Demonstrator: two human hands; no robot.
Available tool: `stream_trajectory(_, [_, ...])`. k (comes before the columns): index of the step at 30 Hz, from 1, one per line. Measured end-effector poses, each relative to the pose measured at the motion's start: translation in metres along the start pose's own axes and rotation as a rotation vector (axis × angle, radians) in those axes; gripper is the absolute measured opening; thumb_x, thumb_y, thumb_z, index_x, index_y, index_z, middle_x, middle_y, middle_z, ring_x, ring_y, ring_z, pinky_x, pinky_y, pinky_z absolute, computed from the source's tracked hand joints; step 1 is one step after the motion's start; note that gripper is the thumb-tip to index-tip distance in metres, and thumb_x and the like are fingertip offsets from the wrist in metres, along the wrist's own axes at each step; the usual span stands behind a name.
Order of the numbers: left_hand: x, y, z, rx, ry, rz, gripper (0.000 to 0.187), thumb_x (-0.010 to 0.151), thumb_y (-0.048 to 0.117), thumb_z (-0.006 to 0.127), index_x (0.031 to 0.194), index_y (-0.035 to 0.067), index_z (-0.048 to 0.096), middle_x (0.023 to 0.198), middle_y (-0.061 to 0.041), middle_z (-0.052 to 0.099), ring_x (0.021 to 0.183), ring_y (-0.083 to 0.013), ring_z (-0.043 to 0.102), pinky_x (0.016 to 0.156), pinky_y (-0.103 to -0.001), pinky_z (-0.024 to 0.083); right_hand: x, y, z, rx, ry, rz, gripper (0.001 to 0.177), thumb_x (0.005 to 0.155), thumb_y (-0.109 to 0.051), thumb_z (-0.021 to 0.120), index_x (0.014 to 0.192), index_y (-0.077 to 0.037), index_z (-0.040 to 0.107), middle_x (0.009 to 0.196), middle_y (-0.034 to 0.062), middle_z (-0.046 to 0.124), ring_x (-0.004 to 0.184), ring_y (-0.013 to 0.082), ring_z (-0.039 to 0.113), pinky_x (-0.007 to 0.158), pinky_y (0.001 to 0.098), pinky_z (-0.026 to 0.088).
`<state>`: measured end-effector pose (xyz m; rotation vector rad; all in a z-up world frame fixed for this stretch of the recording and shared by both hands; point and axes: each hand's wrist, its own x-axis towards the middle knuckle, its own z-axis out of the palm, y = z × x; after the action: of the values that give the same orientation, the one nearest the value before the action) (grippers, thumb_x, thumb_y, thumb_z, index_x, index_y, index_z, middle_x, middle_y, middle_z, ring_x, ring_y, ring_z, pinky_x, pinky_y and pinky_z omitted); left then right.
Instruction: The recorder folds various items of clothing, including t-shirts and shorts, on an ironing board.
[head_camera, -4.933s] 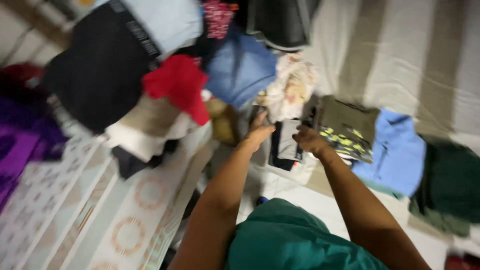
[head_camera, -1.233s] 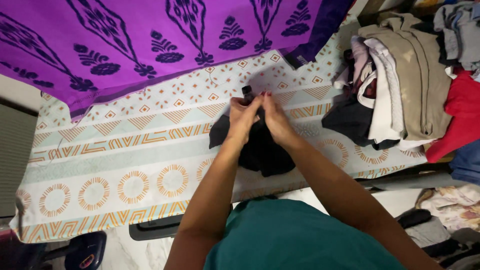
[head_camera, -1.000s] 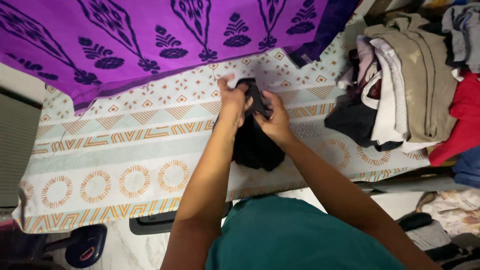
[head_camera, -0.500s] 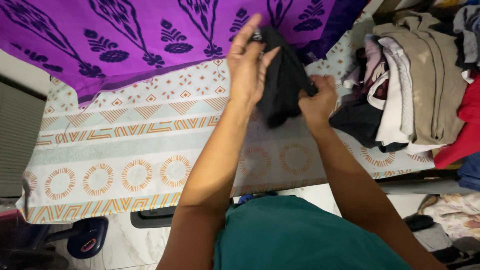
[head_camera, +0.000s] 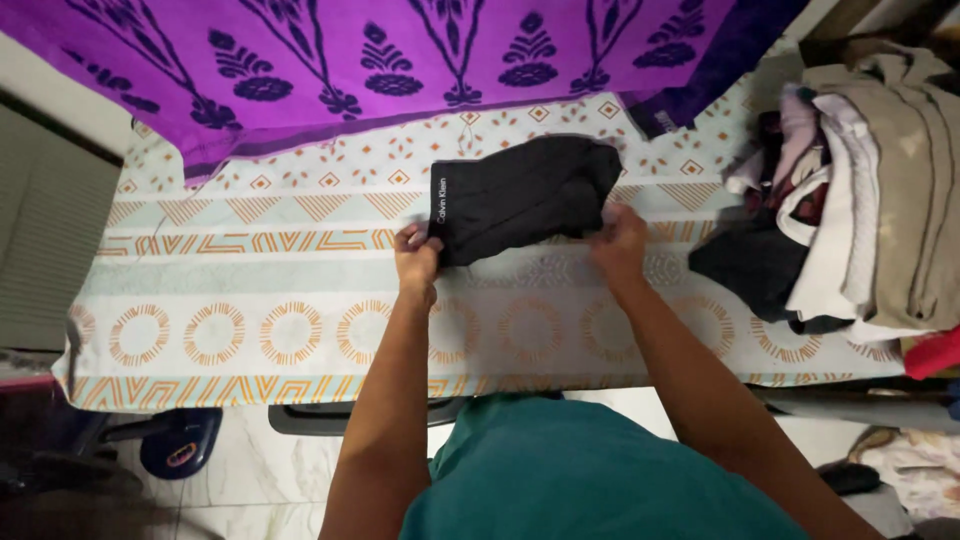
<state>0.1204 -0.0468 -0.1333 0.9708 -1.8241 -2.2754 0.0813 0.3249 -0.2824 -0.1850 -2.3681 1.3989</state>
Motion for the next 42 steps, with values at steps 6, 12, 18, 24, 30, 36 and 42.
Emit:
stream_trajectory(6, [0.029, -0.012, -0.002, 0.010, -0.296, 0.049, 0.028, 0.083, 0.004, 0.066, 0.108, 0.017, 0.072, 0.094, 0.001, 0.067, 0.083, -0.0137, 0.060, 0.066, -0.034, 0.049, 0.010, -0.054, 0.001, 0.534, -0.127, 0.306, 0.055, 0.078, -0.002, 0.072, 0.127, -0.015, 0.051, 0.092, -0.0011, 0.066, 0.072, 0.0121, 0.063, 0.055, 0.0318, 0.051])
stream_trajectory(12, [0.013, 0.006, 0.011, 0.018, -0.473, -0.134, 0.037, 0.082, 0.006, 0.065, 0.116, 0.015, 0.077, 0.080, -0.002, 0.064, 0.070, -0.0173, 0.056, 0.058, -0.035, 0.046, 0.002, -0.137, -0.011, 0.441, -0.289, 0.251, 0.063, 0.068, -0.001, 0.080, 0.125, -0.013, 0.055, 0.089, 0.0033, 0.062, 0.071, 0.0188, 0.059, 0.059, 0.0376, 0.050])
stream_trajectory(18, [0.022, -0.003, 0.015, -0.120, -0.451, -0.010, 0.043, 0.080, -0.009, 0.064, 0.117, 0.010, 0.078, 0.096, -0.003, 0.071, 0.083, -0.0138, 0.062, 0.077, -0.028, 0.054, 0.027, -0.096, -0.006, 0.090, -0.137, -0.086, 0.052, 0.066, -0.002, 0.076, 0.117, -0.004, 0.062, 0.107, 0.0059, 0.066, 0.098, 0.0211, 0.064, 0.089, 0.0340, 0.052])
stream_trajectory(24, [0.036, -0.001, -0.003, -0.134, -0.324, 0.022, 0.057, 0.074, -0.014, 0.054, 0.121, 0.011, 0.075, 0.113, -0.001, 0.073, 0.094, -0.0145, 0.065, 0.079, -0.025, 0.054, 0.042, -0.101, -0.085, 0.257, -0.185, 0.004, 0.054, 0.064, -0.009, 0.075, 0.116, -0.004, 0.062, 0.111, 0.0066, 0.069, 0.106, 0.0197, 0.065, 0.096, 0.0302, 0.051])
stream_trajectory(30, [-0.035, 0.036, 0.003, 0.175, -0.285, -0.142, 0.032, 0.085, 0.005, 0.075, 0.114, 0.016, 0.066, 0.114, 0.001, 0.071, 0.088, -0.0184, 0.060, 0.074, -0.034, 0.050, 0.023, -0.061, -0.128, -0.557, -0.557, -0.014, 0.074, 0.058, -0.015, 0.081, 0.130, -0.006, 0.065, 0.121, 0.0206, 0.069, 0.114, 0.0365, 0.065, 0.097, 0.0433, 0.052])
stream_trajectory(36, [0.023, -0.020, 0.021, 0.201, -0.513, 0.198, 0.043, 0.073, -0.003, 0.077, 0.112, 0.014, 0.073, 0.108, 0.000, 0.072, 0.099, -0.0145, 0.067, 0.091, -0.027, 0.056, 0.022, -0.146, -0.122, -0.541, -0.412, -0.008, 0.081, 0.064, -0.035, 0.092, 0.135, -0.009, 0.062, 0.113, 0.0188, 0.071, 0.103, 0.0356, 0.069, 0.091, 0.0431, 0.054])
stream_trajectory(42, [0.007, -0.005, 0.044, 0.362, -0.541, 0.301, 0.051, 0.076, -0.009, 0.062, 0.119, 0.017, 0.075, 0.113, 0.001, 0.072, 0.099, -0.0129, 0.062, 0.092, -0.026, 0.050, 0.048, -0.083, -0.079, -0.183, -0.534, -0.225, 0.042, 0.072, -0.017, 0.083, 0.110, -0.005, 0.071, 0.099, 0.0116, 0.074, 0.090, 0.0225, 0.070, 0.082, 0.0370, 0.056])
